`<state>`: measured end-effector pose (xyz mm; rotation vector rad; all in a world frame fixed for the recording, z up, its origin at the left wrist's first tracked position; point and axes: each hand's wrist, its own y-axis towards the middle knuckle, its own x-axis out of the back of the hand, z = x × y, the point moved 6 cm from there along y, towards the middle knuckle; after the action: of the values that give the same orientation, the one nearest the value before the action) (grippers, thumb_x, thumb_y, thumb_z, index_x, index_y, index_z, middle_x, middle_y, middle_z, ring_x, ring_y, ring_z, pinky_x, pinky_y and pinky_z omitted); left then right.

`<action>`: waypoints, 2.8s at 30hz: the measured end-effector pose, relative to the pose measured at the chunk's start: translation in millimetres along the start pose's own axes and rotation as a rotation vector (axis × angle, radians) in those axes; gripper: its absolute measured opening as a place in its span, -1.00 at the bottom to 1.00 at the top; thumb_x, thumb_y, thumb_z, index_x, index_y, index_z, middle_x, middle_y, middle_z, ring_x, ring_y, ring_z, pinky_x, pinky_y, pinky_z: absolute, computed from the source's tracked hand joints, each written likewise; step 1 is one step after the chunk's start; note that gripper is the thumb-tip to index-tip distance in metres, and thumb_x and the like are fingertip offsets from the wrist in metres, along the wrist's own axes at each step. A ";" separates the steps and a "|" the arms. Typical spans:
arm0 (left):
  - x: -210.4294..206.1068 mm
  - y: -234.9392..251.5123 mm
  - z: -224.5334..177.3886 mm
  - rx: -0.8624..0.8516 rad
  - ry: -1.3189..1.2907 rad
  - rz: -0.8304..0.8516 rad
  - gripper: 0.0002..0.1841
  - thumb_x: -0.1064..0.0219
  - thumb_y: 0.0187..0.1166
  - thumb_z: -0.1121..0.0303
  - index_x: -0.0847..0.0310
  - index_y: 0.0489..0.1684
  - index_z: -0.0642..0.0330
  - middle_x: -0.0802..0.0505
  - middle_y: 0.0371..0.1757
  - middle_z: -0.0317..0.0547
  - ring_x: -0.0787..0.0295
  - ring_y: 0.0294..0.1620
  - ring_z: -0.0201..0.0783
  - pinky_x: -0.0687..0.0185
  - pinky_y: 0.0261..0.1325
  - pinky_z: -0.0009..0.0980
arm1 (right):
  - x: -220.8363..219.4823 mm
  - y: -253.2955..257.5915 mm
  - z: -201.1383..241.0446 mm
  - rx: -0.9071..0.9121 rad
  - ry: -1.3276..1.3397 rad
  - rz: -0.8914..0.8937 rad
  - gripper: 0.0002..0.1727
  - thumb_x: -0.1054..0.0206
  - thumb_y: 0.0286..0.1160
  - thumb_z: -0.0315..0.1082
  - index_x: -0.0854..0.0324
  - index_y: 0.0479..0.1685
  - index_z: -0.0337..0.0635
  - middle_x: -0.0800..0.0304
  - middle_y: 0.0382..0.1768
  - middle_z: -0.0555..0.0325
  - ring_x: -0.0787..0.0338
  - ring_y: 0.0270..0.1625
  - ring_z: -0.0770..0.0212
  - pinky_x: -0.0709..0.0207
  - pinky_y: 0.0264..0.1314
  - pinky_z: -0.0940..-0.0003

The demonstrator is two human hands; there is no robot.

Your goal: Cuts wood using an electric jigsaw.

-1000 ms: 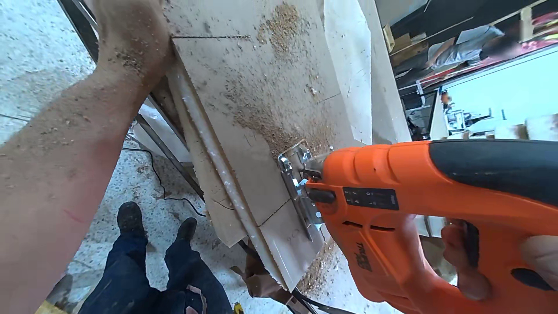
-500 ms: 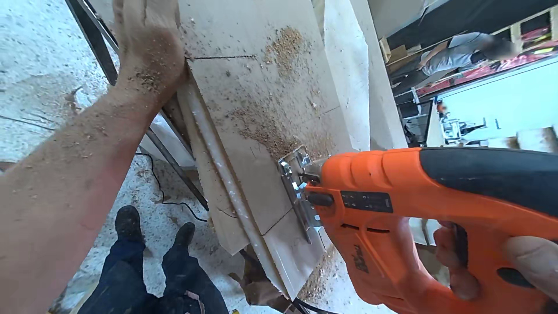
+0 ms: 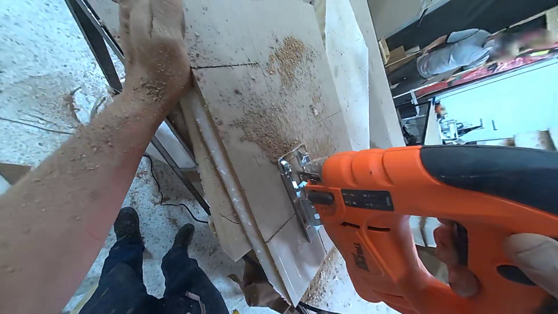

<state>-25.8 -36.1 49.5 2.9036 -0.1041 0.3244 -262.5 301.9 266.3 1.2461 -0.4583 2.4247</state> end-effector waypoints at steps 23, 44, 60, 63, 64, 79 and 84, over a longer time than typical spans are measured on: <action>-2.5 7.0 7.4 -0.059 -0.253 -0.035 -0.51 0.07 0.73 0.13 -0.33 0.45 0.31 -0.61 0.28 -0.05 -0.55 0.31 -0.49 -0.46 0.38 -0.49 | -2.1 15.1 1.5 -0.007 0.013 0.047 -0.64 -0.35 0.55 0.20 -0.71 0.00 0.18 -0.81 -0.47 0.27 -0.76 -0.59 0.34 -0.70 -0.60 0.44; -0.9 6.0 1.8 -0.081 -0.207 0.004 -0.48 0.09 0.73 0.18 -0.16 0.59 0.27 -0.58 0.25 -0.08 -0.60 0.19 -0.45 -0.58 0.19 -0.43 | -25.6 42.2 37.6 -0.039 0.033 -0.025 -0.73 -0.38 0.57 -0.02 -0.73 -0.18 -0.03 -0.80 -0.55 0.23 -0.76 -0.62 0.31 -0.71 -0.57 0.43; -1.1 5.3 4.6 -0.099 -0.284 -0.036 -0.51 0.07 0.70 0.21 -0.18 0.53 0.29 -0.58 0.15 -0.20 -0.59 0.02 -0.54 -0.57 -0.01 -0.53 | -35.9 60.5 26.7 0.005 0.056 0.050 -0.65 -0.31 0.65 0.06 -0.70 -0.05 -0.03 -0.86 -0.30 0.30 -0.83 -0.32 0.38 -0.76 -0.22 0.36; -0.7 5.1 3.1 -0.111 -0.268 -0.043 -0.50 0.06 0.69 0.22 -0.20 0.52 0.35 -0.59 0.19 -0.15 -0.59 0.14 -0.52 -0.57 0.15 -0.53 | -44.0 62.7 17.4 0.011 0.141 0.096 -0.69 -0.26 0.72 0.01 -0.67 0.08 0.00 -0.86 -0.19 0.23 -0.84 -0.25 0.31 -0.77 -0.14 0.35; -0.4 5.3 3.4 -0.114 -0.258 -0.048 -0.49 0.06 0.70 0.21 -0.20 0.52 0.36 -0.59 0.21 -0.13 -0.59 0.18 -0.51 -0.56 0.19 -0.52 | -47.6 64.7 17.5 0.031 0.169 0.103 -0.70 -0.24 0.73 -0.02 -0.64 0.07 -0.04 -0.84 -0.18 0.20 -0.83 -0.26 0.29 -0.76 -0.16 0.34; -2.1 5.6 4.6 -0.085 -0.256 -0.075 -0.44 0.07 0.71 0.20 -0.15 0.57 0.42 -0.54 0.35 0.00 -0.54 0.24 -0.48 -0.49 0.27 -0.53 | -46.8 71.2 50.1 -0.186 0.037 0.053 -0.73 -0.25 0.57 -0.32 -0.53 -0.37 -0.39 -0.80 -0.50 0.14 -0.86 -0.39 0.36 -0.74 -0.27 0.59; -1.6 5.7 3.9 -0.105 -0.268 -0.066 -0.42 0.08 0.72 0.21 -0.13 0.60 0.47 -0.52 0.46 0.08 -0.48 0.47 -0.41 -0.43 0.51 -0.48 | -43.5 71.4 46.8 -0.181 0.044 0.021 -0.74 -0.28 0.54 -0.27 -0.53 -0.39 -0.33 -0.81 -0.51 0.16 -0.86 -0.41 0.36 -0.73 -0.28 0.59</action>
<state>-27.1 -42.4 46.5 2.8217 -0.0647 -0.0811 -239.6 210.6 248.2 1.1145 -0.6655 2.3626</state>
